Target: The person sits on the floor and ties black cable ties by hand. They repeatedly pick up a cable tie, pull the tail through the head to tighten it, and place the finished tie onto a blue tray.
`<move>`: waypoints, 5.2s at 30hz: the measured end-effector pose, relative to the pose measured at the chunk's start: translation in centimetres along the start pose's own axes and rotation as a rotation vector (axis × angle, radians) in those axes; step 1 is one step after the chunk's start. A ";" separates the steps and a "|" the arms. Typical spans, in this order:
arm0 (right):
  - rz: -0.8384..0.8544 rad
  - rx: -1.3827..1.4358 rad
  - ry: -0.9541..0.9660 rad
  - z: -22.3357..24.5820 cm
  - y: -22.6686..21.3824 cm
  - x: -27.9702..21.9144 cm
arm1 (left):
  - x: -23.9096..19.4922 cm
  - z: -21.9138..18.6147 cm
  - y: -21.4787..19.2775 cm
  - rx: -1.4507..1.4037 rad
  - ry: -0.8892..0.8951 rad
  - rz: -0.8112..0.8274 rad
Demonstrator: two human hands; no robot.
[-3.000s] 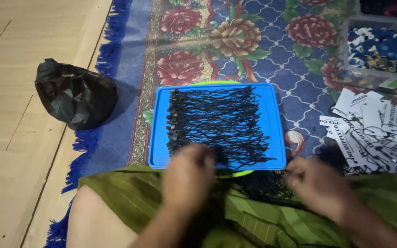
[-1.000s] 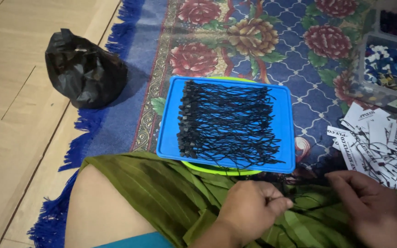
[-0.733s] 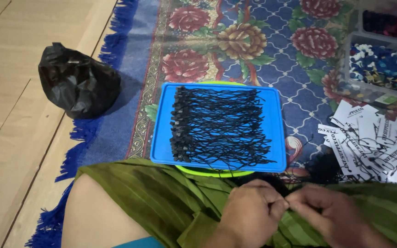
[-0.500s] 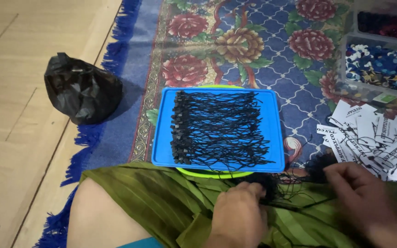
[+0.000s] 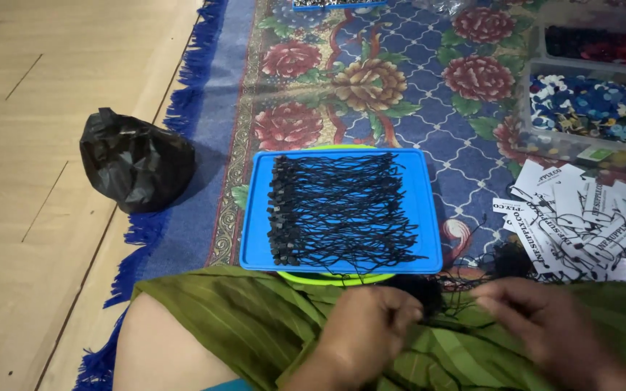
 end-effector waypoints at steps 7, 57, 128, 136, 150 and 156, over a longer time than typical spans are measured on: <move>0.055 -0.481 0.054 4.4 1.5 -0.2 | 1.2 4.5 -5.4 -0.034 -0.025 -0.199; 0.376 -0.654 0.125 -2.5 9.5 2.0 | 0.9 1.1 -1.4 0.083 0.020 0.001; 0.416 0.158 -0.030 -1.5 6.1 0.2 | -0.7 0.6 1.1 -0.066 -0.111 0.119; 0.259 -0.187 -0.075 2.3 6.4 -0.5 | 0.2 -1.8 1.6 0.342 0.195 -0.150; -0.017 -0.158 0.026 2.1 2.2 0.9 | -0.7 5.7 -7.5 0.199 -0.321 -0.449; -0.037 -0.294 0.078 4.5 2.7 0.1 | -1.1 9.0 -9.5 -0.122 -0.535 -0.388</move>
Point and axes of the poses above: each hand's wrist, its own x-axis towards the middle knuckle, its own y-axis out of the palm, z = x × y, the point moved 9 cm from there along x, towards the middle knuckle, and after that the axes turned 10 degrees about x, right-handed, at the moved point
